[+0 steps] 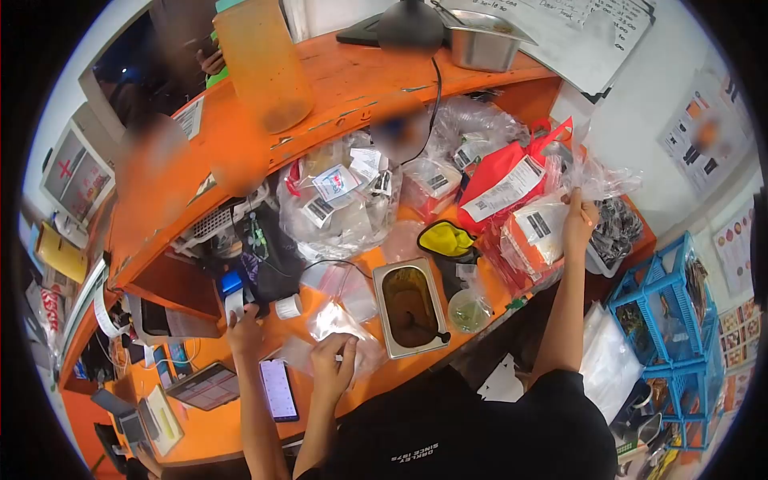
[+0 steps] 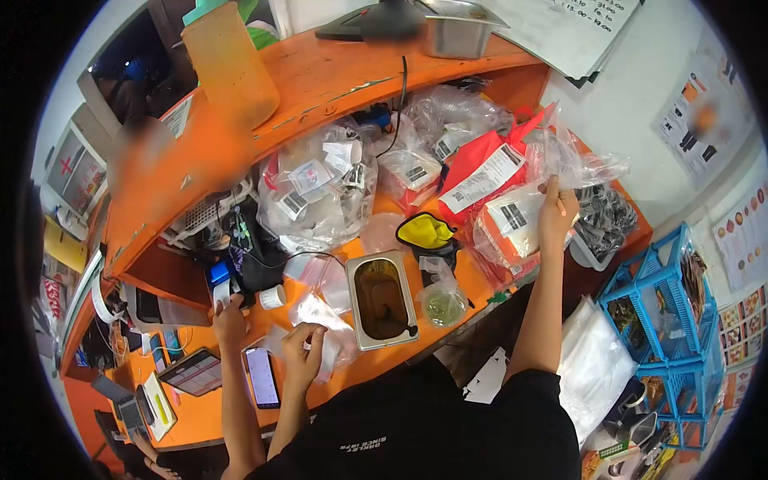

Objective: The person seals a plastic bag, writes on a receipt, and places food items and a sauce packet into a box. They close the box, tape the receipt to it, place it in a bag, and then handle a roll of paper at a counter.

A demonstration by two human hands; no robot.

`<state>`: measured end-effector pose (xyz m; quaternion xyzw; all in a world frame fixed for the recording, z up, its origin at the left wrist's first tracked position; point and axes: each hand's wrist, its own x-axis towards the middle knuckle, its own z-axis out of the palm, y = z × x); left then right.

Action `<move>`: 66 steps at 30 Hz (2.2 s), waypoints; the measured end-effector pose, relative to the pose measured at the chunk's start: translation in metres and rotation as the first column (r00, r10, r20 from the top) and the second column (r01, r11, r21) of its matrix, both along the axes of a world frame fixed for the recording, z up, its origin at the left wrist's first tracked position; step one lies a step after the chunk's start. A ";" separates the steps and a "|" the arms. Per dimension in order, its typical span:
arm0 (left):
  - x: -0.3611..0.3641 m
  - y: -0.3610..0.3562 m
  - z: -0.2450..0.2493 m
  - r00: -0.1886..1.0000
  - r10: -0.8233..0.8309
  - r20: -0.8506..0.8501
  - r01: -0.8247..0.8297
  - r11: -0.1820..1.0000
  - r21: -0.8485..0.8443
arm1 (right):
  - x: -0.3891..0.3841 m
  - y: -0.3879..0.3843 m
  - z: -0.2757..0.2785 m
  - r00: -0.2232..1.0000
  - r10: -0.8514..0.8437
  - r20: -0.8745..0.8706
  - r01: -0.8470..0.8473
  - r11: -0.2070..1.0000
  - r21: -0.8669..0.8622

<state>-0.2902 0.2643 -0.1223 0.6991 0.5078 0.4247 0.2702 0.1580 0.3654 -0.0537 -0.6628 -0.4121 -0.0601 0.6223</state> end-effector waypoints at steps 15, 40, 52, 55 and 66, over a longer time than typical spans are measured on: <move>-0.005 0.033 -0.011 1.000 -0.010 0.029 0.006 0.990 0.143 | 0.102 0.022 -0.094 0.846 0.177 0.502 0.233 0.726 -0.648; -0.042 0.218 0.138 0.785 0.615 0.072 -0.366 0.367 0.855 | -0.099 -0.309 -0.224 0.913 0.252 0.320 -0.108 0.908 -0.405; -0.046 0.216 0.137 0.807 0.590 0.018 -0.317 0.406 0.857 | -0.131 -0.319 -0.215 0.952 0.288 0.106 -0.170 0.782 -0.599; -0.043 0.214 0.139 0.792 0.609 0.052 -0.344 0.375 0.861 | -0.131 -0.319 -0.207 0.953 0.298 0.050 -0.206 0.762 -0.614; -0.038 0.225 0.136 0.764 0.627 0.150 -0.386 0.259 0.885 | -0.138 -0.323 -0.200 0.975 0.147 -0.169 -0.223 0.722 -0.655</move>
